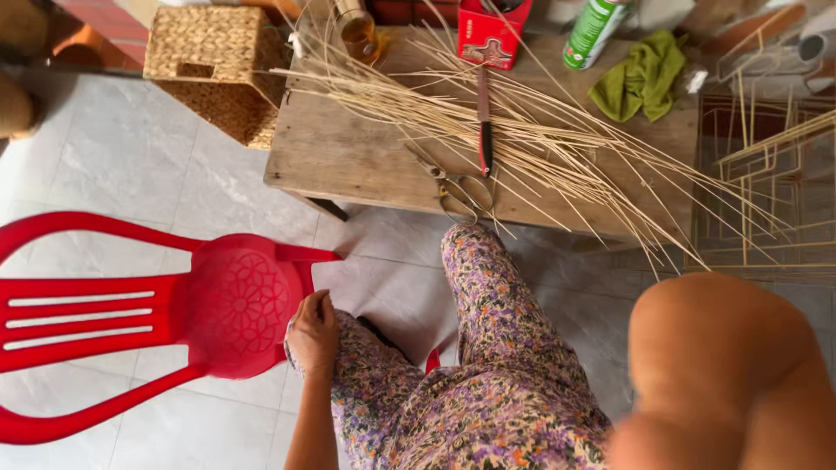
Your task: The person sits on a low stool and uses a knife to split and smooth thin bamboo strips. They handle the strips one at a time, scraping and peeling them, then place the finished pieces on a nearby red chair.
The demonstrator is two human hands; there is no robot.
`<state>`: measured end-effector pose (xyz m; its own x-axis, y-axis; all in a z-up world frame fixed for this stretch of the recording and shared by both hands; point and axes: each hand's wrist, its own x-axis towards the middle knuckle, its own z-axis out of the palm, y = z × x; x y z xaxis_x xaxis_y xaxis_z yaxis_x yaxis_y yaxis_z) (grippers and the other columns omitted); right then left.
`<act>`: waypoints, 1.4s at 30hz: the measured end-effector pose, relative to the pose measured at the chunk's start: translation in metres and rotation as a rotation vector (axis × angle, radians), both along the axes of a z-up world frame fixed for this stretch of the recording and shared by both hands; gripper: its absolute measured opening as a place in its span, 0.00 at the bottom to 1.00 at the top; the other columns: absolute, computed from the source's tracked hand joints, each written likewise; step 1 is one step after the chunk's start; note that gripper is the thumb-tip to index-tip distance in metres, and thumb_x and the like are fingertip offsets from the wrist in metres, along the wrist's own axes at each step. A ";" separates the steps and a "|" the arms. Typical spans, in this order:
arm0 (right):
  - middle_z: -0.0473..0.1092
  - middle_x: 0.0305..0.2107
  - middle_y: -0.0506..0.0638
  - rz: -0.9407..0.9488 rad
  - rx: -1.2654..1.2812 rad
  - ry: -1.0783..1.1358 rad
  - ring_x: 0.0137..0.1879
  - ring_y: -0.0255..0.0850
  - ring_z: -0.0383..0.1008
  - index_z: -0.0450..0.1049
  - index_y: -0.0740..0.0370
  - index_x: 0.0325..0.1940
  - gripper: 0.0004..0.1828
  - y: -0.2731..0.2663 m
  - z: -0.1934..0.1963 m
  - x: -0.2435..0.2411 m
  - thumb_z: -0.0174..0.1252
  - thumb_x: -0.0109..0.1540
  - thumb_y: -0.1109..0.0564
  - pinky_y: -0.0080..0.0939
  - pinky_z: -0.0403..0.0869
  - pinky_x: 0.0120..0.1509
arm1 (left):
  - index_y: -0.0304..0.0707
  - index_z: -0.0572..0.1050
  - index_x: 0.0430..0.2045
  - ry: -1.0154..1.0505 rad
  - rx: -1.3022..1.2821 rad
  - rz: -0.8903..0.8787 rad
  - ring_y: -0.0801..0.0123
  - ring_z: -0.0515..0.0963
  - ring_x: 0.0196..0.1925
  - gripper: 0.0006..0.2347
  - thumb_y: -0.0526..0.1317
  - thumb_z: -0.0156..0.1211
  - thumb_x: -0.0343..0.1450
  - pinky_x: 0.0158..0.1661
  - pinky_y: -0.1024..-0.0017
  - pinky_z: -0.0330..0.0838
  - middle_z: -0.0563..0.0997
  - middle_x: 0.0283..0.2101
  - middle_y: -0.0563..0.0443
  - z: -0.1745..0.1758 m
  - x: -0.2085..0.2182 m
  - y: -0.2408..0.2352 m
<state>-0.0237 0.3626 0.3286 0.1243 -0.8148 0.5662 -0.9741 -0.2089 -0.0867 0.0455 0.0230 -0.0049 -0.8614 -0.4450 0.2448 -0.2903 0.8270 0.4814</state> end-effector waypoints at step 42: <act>0.72 0.52 0.60 -1.621 -0.065 -0.121 0.61 0.58 0.69 0.76 0.61 0.58 0.23 0.218 -0.374 -0.210 0.66 0.58 0.58 0.61 0.64 0.61 | 0.42 0.81 0.37 0.051 -0.034 0.091 0.54 0.82 0.37 0.04 0.38 0.61 0.73 0.36 0.60 0.75 0.83 0.37 0.47 -0.005 0.027 0.002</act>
